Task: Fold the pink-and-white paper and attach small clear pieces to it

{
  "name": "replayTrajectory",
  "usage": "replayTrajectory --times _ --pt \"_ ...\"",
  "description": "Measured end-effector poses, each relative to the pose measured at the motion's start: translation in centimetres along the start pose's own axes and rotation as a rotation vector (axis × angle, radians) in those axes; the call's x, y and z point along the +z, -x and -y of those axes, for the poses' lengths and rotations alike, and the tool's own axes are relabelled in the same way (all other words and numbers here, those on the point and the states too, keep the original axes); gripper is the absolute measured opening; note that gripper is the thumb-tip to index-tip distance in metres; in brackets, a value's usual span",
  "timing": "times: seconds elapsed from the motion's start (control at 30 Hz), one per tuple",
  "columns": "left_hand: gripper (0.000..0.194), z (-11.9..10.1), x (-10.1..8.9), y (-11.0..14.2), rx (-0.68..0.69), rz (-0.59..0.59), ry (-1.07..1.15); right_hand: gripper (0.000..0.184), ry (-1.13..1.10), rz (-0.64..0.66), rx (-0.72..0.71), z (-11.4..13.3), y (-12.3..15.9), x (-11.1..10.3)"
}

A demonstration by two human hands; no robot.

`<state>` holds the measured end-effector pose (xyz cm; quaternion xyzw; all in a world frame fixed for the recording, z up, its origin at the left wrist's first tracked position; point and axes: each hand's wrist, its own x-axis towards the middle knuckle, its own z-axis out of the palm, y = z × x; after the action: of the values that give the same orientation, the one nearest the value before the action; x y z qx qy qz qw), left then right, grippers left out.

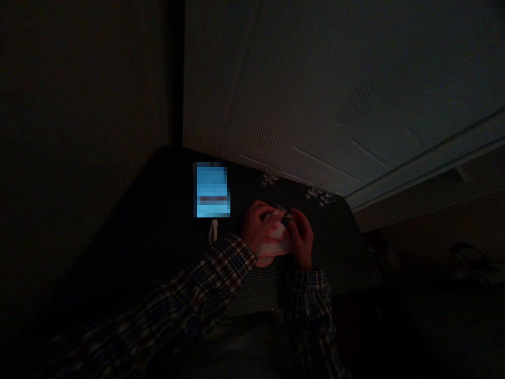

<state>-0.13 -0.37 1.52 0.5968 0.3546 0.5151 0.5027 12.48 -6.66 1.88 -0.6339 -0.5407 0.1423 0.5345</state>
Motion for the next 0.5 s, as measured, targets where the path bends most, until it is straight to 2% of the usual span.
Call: replayTrajectory --times 0.27,0.5 --pt "0.019 0.45 -0.05 -0.27 -0.009 0.002 -0.027 0.03 -0.012 0.028 0.023 0.09 0.09 -0.02" --pt "0.017 -0.03 0.02 0.02 -0.017 -0.003 -0.003 0.029 0.014 0.017 0.049 0.21 0.21 -0.16"
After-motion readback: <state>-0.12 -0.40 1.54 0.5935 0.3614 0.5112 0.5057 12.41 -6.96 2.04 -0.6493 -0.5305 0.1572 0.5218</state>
